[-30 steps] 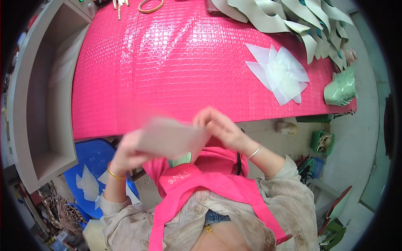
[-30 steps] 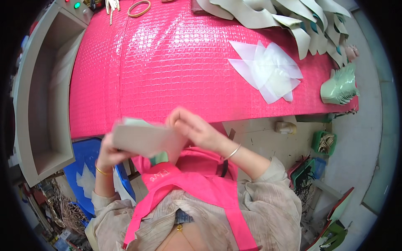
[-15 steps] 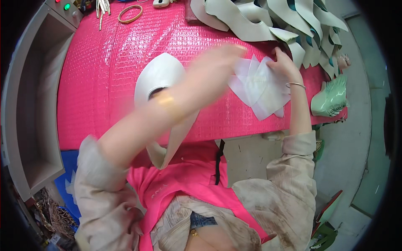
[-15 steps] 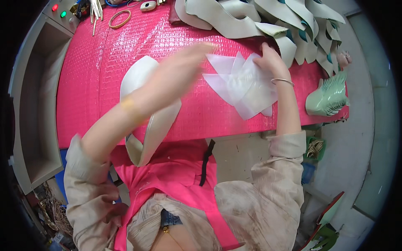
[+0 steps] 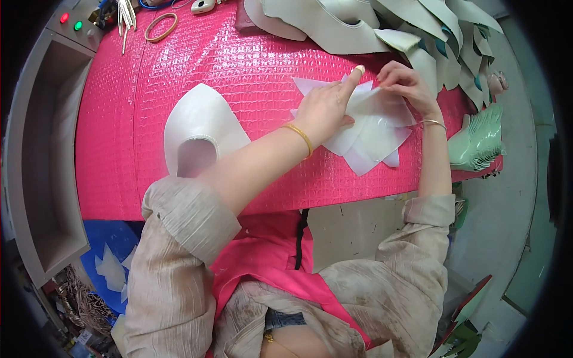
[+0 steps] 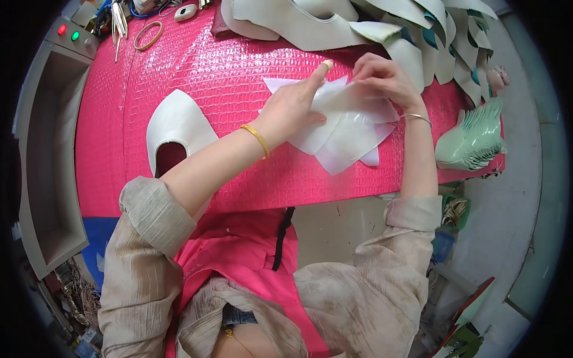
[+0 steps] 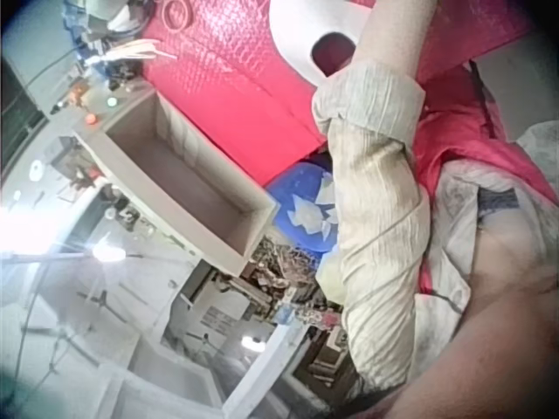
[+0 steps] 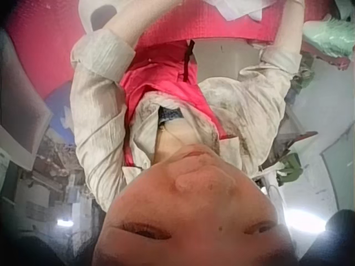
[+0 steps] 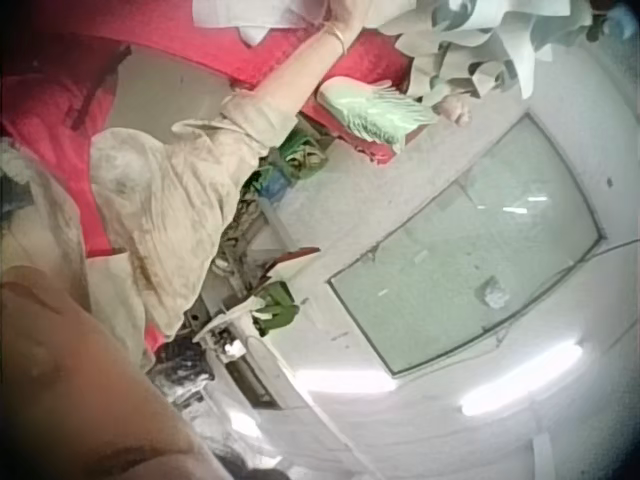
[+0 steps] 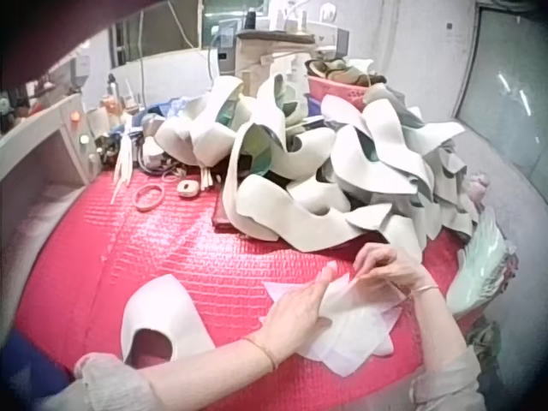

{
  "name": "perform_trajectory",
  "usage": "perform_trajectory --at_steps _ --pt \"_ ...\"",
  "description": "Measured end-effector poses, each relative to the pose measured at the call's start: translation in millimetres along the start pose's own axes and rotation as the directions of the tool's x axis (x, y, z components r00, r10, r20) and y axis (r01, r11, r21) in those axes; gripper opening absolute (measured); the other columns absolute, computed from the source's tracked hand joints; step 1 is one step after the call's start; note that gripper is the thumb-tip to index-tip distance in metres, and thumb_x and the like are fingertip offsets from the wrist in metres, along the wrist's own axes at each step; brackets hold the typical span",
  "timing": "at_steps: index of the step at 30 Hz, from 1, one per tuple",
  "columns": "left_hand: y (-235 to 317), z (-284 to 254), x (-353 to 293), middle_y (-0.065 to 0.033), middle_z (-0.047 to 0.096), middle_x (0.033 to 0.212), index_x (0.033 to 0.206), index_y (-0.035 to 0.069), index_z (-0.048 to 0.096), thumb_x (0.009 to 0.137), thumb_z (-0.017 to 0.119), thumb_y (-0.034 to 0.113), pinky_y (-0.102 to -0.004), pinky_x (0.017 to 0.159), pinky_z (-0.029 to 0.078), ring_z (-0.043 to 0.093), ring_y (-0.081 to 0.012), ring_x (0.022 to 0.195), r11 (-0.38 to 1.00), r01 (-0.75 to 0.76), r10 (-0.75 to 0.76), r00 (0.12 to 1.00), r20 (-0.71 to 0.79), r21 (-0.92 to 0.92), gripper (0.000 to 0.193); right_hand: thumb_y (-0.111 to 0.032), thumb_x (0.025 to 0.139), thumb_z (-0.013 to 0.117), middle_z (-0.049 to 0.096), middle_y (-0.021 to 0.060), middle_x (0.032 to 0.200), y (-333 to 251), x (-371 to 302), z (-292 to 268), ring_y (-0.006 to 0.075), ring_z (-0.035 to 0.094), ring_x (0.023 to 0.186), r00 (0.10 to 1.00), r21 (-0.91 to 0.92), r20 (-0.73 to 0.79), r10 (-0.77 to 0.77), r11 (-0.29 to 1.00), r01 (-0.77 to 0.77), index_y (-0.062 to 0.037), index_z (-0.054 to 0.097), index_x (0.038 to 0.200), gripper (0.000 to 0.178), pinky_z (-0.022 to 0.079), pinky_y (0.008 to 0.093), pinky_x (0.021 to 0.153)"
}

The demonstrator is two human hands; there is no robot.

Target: The person assembles shoe components by hand on a pink textured work surface. They pick up a white shoe upper and a green insole, align them, and press the edges together to secure the fit. The process is repeated for multiple units, with the person handling the parts one at a time and placing the finished assemblies aside.

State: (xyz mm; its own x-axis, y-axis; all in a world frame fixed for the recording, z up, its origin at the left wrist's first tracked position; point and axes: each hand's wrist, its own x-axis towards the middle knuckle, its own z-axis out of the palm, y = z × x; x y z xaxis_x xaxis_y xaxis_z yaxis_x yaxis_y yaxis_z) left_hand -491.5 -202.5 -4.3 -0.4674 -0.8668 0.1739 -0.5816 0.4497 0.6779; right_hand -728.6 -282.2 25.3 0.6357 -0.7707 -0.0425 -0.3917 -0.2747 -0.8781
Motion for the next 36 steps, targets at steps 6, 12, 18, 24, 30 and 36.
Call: perform_trajectory --at_steps 6,12,18,24,30,36 --pt "1.2 4.6 -4.5 -0.0208 0.048 0.121 0.139 0.013 0.011 0.065 0.074 0.019 -0.0388 0.088 0.043 0.050 -0.0339 0.107 0.994 -0.050 0.053 0.998 -0.025 0.101 0.097 -0.010 0.075 0.064 0.055 0.0122 0.105 25.4 -52.6 -17.6 0.0346 0.042 0.118 0.849 0.407 -0.412 -0.330 0.767 0.496 -0.0056 0.059 0.078 0.006 0.025 0.0461 0.104" --pt "-5.9 16.8 -1.9 -0.0162 0.052 0.114 0.136 0.012 0.024 0.066 0.072 0.015 -0.0400 0.091 0.041 0.045 -0.0293 0.115 0.985 -0.072 0.089 0.991 -0.097 0.159 0.085 -0.017 0.085 0.055 0.058 0.0090 0.101 38.3 -146.6 -66.6 0.0250 0.053 0.101 0.613 0.582 -0.785 -0.096 0.225 0.781 -0.0043 0.059 0.094 0.016 0.037 0.0480 0.095" --pt "27.9 -40.1 17.5 -0.0202 0.054 0.112 0.107 -0.001 0.060 0.067 0.071 0.014 -0.0367 0.089 0.042 0.053 -0.0298 0.103 0.935 -0.037 0.012 0.997 -0.071 -0.353 0.044 -0.005 0.084 0.058 0.061 0.0049 0.097 -55.9 -123.8 12.1 0.0097 0.057 0.089 0.502 0.237 -0.862 0.066 0.929 0.285 -0.0006 0.058 0.100 0.017 0.045 0.0210 0.080" --pt "62.2 -47.5 -6.2 -0.0034 0.062 0.078 0.091 0.000 0.062 0.077 0.068 0.022 -0.0255 0.065 0.049 0.059 -0.0104 0.074 0.529 0.331 -0.156 0.943 0.294 -0.782 0.027 -0.008 0.080 0.064 0.061 0.0063 0.096 -88.1 -84.3 67.6 0.0101 0.057 0.086 0.582 0.450 -0.798 0.157 0.797 0.403 -0.0002 0.055 0.102 0.025 0.045 0.0213 0.077" --pt "57.4 -61.3 -17.7 -0.0076 0.061 0.071 0.078 -0.004 0.060 0.077 0.065 0.010 -0.0252 0.057 0.050 0.061 -0.0139 0.062 0.673 0.354 -0.141 0.923 0.358 -0.649 0.015 -0.002 0.075 0.066 0.060 0.0118 0.098 -75.2 -93.1 84.1 0.0181 0.055 0.097 0.643 0.378 -0.765 0.045 0.839 0.391 -0.0006 0.055 0.093 0.020 0.043 0.0273 0.085" --pt "46.9 -44.7 -11.9 -0.0083 0.061 0.071 0.075 -0.004 0.059 0.075 0.066 0.009 -0.0270 0.054 0.049 0.059 -0.0152 0.060 0.629 0.483 -0.251 0.868 0.429 -0.610 0.015 -0.005 0.077 0.055 0.058 0.0057 0.092 -35.8 -184.4 51.0 0.0249 0.050 0.106 0.157 0.100 -0.976 -0.152 0.327 0.940 -0.0092 0.056 0.088 0.012 0.029 0.0436 0.101"
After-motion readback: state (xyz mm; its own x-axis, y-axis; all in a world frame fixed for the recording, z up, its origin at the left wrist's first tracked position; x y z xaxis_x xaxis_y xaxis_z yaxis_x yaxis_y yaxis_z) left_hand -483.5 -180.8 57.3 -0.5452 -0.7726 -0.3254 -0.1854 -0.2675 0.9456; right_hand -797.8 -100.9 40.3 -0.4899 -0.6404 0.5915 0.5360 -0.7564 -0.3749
